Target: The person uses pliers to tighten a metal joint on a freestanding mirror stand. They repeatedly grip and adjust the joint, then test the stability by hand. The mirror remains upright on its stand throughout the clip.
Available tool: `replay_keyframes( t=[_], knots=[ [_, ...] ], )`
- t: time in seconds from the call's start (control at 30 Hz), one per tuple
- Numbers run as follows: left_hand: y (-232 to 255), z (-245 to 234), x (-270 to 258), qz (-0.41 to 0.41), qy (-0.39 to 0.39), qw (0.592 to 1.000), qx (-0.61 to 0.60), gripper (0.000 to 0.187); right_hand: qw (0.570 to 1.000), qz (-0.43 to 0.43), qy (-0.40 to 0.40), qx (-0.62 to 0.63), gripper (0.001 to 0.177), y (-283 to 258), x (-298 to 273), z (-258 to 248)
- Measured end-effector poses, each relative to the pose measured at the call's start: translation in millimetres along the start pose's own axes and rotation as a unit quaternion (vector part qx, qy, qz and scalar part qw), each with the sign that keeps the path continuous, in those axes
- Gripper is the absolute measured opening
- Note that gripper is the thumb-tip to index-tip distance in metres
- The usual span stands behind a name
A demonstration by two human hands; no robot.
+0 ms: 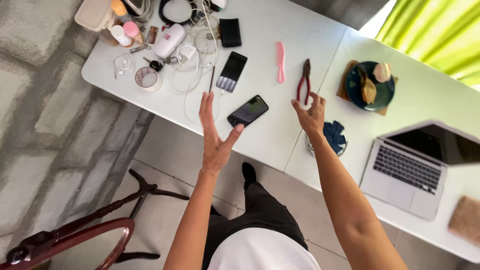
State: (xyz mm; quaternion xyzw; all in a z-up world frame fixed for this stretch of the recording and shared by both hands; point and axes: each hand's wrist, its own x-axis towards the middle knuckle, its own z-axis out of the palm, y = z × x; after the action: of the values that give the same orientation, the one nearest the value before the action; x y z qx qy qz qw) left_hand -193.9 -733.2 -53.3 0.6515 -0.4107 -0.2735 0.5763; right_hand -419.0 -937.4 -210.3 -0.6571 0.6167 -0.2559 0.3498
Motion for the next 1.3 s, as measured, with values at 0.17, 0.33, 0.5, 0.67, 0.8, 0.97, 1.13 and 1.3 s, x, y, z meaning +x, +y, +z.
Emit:
replay_keyframes(
  t=[0.17,0.33,0.5,0.67,0.8,0.97,1.13,1.3],
  knots=[
    [5,21,39,0.001,0.022,0.998,0.056,0.103,0.998,0.032,-0.015,-0.045,0.081,27,38,16],
    [4,35,65,0.024,0.035,0.999,0.016,0.101,0.993,0.031,-0.022,-0.108,0.090,49,60,28],
    [3,41,77,0.039,0.045,0.998,0.007,0.099,0.984,0.026,-0.034,-0.175,0.103,60,80,39],
    [3,41,80,0.024,0.065,0.998,0.005,0.099,0.956,0.056,-0.063,-0.282,0.106,53,92,43],
    [-3,36,76,0.008,0.071,0.997,-0.011,0.099,0.954,0.056,-0.072,-0.286,0.099,52,100,48],
    [-8,29,69,-0.005,0.095,0.995,-0.006,0.097,0.958,0.090,-0.093,-0.257,0.072,61,113,56],
    [-6,19,58,-0.010,0.105,0.994,-0.005,0.095,0.963,0.114,-0.089,-0.229,0.065,80,127,59],
    [-2,8,46,0.025,0.122,0.992,-0.004,0.093,0.987,0.065,-0.042,-0.143,0.036,93,112,63]
  ],
)
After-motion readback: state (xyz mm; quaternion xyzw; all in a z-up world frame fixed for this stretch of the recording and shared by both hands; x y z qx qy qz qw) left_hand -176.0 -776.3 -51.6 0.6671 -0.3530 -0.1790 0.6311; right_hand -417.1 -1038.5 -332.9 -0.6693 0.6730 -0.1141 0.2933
